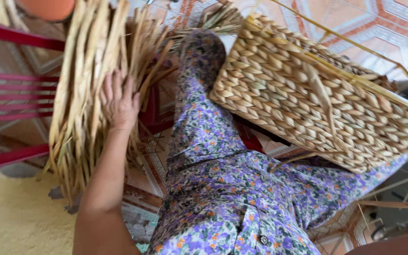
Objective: The person weaves a rectangular basket using dried palm leaves, interlacing them through a metal frame. They repeatedly pull new leaves from a bundle, thread them through the existing weave, and trim excess material with scissors.
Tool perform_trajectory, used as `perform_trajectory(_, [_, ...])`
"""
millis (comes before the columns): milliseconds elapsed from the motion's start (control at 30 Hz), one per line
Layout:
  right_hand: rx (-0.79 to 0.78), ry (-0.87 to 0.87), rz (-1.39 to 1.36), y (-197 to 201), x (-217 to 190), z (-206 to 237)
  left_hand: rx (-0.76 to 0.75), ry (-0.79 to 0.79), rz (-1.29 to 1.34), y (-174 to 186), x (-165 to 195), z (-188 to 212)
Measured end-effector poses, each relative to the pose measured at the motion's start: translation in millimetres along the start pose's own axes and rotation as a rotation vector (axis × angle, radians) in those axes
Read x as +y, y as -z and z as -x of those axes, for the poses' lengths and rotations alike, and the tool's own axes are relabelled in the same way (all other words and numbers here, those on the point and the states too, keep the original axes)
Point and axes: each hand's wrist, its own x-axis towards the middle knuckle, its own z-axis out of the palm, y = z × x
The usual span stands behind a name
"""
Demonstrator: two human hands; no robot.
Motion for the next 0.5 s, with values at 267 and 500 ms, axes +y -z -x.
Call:
perform_trajectory(267, [-0.081,0.095,-0.02,-6,-13,-11,0.138,0.095,0.422,3,-7,-1])
perform_trajectory(500, [-0.152,0.289,-0.181,-9,-29,-17,0.194,0.116,0.455,16,1,1])
